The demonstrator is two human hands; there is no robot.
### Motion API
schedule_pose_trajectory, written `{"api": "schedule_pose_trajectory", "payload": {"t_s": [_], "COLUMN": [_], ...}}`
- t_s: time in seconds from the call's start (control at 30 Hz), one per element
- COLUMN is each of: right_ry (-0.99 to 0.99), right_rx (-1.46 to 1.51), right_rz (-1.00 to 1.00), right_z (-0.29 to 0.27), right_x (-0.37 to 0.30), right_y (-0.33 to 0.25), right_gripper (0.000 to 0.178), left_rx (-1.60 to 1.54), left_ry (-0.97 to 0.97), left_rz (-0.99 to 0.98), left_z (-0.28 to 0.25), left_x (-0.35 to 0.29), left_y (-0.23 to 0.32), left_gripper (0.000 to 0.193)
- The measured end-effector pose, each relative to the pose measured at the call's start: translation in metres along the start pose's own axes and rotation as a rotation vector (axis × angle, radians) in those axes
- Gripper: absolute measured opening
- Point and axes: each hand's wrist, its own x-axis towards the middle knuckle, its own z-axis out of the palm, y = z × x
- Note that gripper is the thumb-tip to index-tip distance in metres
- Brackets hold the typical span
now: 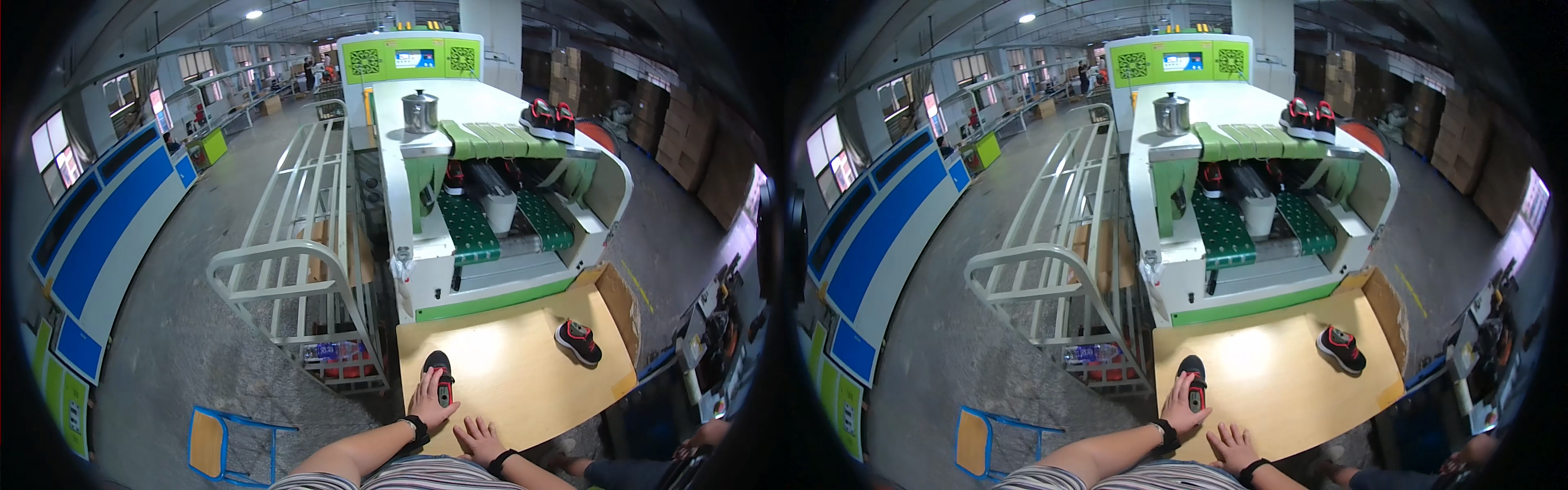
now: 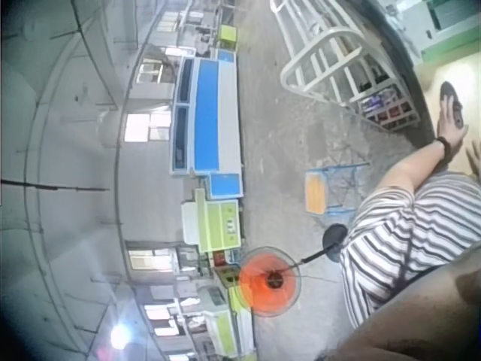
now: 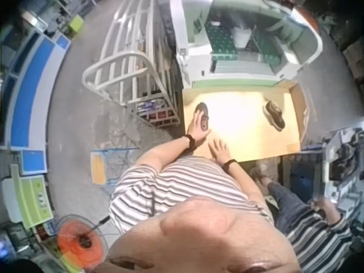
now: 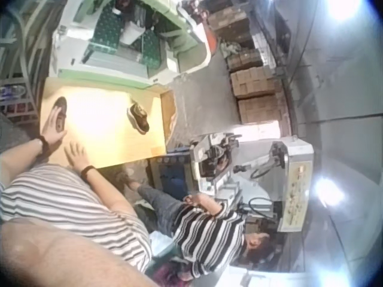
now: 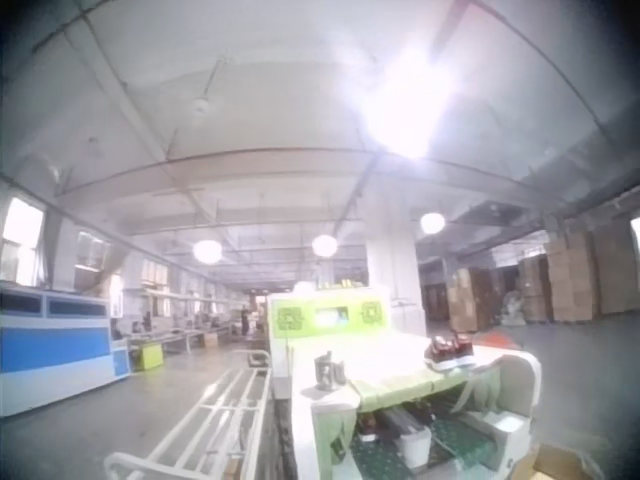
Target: Operating a machine to process and assemble components of athletic shoes in a factory environment.
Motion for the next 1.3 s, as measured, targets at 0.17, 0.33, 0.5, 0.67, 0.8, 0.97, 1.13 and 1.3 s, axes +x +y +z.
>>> {"api": "schedule_pose_trajectory", "payload": {"t_s": [0.17, 0.33, 0.5, 0.67, 0.8, 0.97, 1.13, 1.3], "right_ry": [-0.011, 0.059, 0.384, 0.865, 1.255, 0.837, 0.753, 0.766], "right_rx": [-0.028, 0.053, 0.341, 0.577, 0.674, 0.878, 0.404, 0.315], "right_rz": [0.051, -0.02, 0.166, 0.802, 1.085, 1.001, 0.914, 0.083], "right_z": [-0.006, -0.015, -0.029, -0.073, -0.132, -0.166, -0.163, -0.127], "right_x": [-0.004, 0.0, 0.001, 0.009, 0.018, 0.011, 0.108, 0.15], "right_y": [-0.005, -0.002, 0.042, 0.169, 0.277, 0.384, 0.323, 0.174], "right_gripper": [0.094, 0.1, 0.07, 0.068, 0.079, 0.079, 0.046, 0.014], "left_rx": [-0.018, -0.092, -0.11, -0.103, -0.059, -0.081, -0.023, -0.034], "left_ry": [0.036, 0.044, 0.01, -0.013, -0.002, -0.068, -0.018, 0.008], "left_rz": [0.078, 0.086, 0.098, 0.082, 0.12, 0.129, 0.071, 0.095], "left_z": [0.009, 0.007, 0.003, -0.001, 0.0, 0.007, 0.005, 0.005], "left_x": [0.005, 0.005, 0.008, 0.008, 0.009, 0.015, 0.01, 0.008], "left_y": [-0.004, -0.007, 0.005, 0.008, 0.003, 0.008, -0.001, 0.001], "left_gripper": [0.106, 0.107, 0.111, 0.111, 0.111, 0.115, 0.111, 0.107]}}
